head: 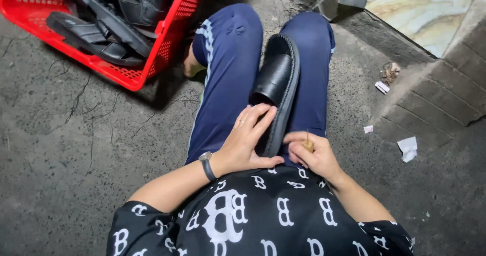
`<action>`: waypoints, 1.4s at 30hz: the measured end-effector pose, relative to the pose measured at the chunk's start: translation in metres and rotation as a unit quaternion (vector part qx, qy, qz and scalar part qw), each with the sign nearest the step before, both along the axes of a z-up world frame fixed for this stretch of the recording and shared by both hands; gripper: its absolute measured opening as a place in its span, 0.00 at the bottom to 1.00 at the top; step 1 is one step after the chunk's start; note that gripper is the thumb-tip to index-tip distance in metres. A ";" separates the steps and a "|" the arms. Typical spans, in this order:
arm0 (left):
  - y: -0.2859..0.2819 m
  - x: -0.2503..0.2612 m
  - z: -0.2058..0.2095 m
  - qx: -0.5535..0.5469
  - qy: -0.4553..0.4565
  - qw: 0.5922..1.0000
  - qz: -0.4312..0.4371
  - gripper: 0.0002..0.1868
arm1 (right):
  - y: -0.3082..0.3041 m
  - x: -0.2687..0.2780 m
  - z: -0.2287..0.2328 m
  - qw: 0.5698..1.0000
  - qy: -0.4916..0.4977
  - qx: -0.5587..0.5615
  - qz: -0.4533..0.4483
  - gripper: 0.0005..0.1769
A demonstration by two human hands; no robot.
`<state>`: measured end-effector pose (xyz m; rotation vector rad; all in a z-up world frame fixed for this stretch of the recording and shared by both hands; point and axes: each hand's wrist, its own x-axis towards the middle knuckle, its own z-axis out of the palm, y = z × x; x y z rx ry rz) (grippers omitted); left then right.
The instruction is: Hand-sewing the sole of a black sandal using an awl and thread.
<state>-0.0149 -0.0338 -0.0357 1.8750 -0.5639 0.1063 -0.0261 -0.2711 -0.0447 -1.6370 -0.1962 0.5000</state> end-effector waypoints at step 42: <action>-0.042 0.293 -0.008 -0.406 0.593 0.681 0.142 0.30 | 0.022 0.198 0.103 0.956 -0.195 0.208 0.074 0.07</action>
